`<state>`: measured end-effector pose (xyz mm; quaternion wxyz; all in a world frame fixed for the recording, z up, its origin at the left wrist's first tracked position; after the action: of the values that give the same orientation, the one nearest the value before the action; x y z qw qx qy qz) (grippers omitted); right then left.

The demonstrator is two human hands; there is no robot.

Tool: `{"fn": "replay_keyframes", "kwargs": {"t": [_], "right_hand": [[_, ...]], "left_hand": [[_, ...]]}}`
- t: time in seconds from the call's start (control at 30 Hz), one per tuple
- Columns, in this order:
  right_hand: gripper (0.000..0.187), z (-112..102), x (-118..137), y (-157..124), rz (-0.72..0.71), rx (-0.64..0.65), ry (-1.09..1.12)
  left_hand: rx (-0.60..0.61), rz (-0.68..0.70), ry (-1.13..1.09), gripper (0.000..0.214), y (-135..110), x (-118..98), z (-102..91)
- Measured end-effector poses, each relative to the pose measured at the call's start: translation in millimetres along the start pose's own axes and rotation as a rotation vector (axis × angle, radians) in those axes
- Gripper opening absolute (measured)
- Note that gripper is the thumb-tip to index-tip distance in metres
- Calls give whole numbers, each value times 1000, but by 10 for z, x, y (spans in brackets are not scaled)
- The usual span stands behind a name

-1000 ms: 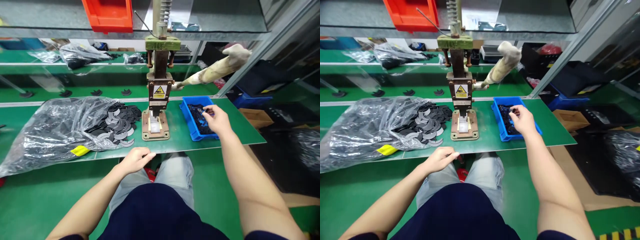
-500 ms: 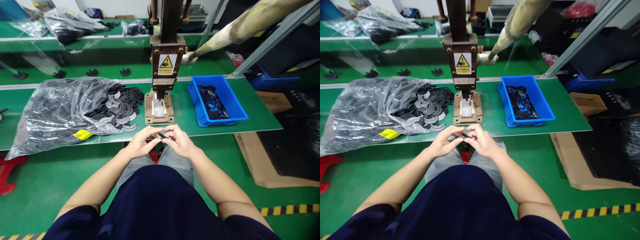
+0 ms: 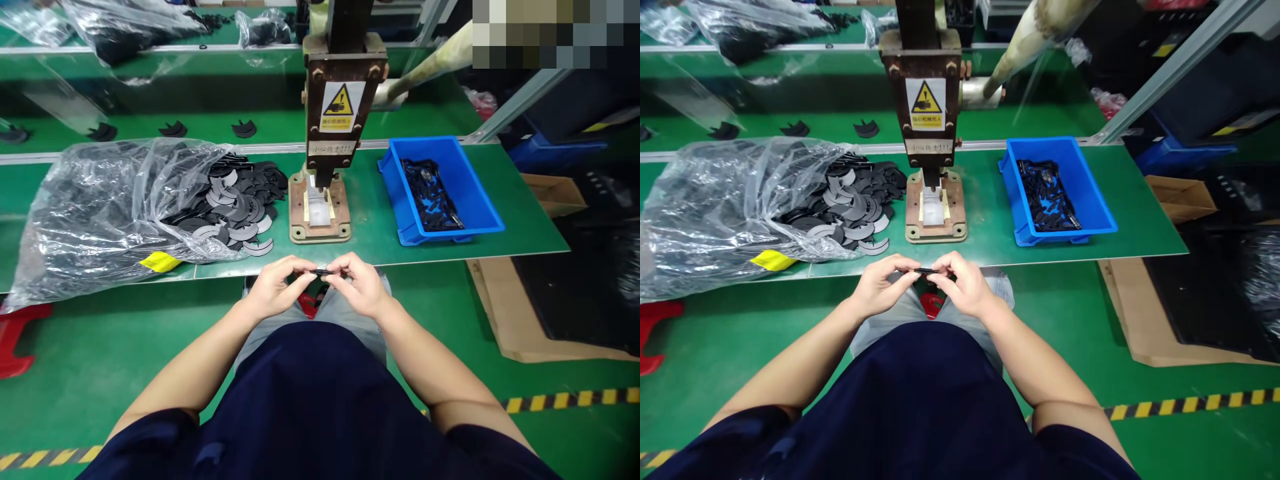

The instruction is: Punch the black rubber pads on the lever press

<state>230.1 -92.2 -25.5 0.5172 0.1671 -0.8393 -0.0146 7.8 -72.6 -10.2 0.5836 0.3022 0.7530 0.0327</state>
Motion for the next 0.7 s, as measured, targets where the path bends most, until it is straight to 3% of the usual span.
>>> {"fn": "replay_keyframes", "kwargs": {"t": [0.27, 0.4, 0.53, 0.6, 0.7], "right_hand": [[18, -7, -4, 7, -41, -16, -23], [16, -47, 35, 49, -117, 14, -44], [18, -64, 113, 127, -253, 125, -52], [23, -93, 165, 173, -324, 165, -72], [33, -283, 255, 283, -365, 128, -150]], "left_hand": [[9, -51, -35, 17, -25, -6, -14], [74, -299, -289, 23, -17, 58, 11], [272, -557, -611, 37, -13, 91, 117], [315, -579, -678, 41, 23, 117, 148], [212, -495, -667, 46, 199, 260, 111]]}}
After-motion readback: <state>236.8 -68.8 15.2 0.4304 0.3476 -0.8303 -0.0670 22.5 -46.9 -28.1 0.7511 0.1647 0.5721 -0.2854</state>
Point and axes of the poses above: each hand's wrist, its own y-axis towards the middle knuckle, its own z-axis out of the palm, x = y × z, the point moved 3 cm from there along y, towards the middle knuckle, and after that the axes turned 6 degrees about -y, right-handed, at the moved point
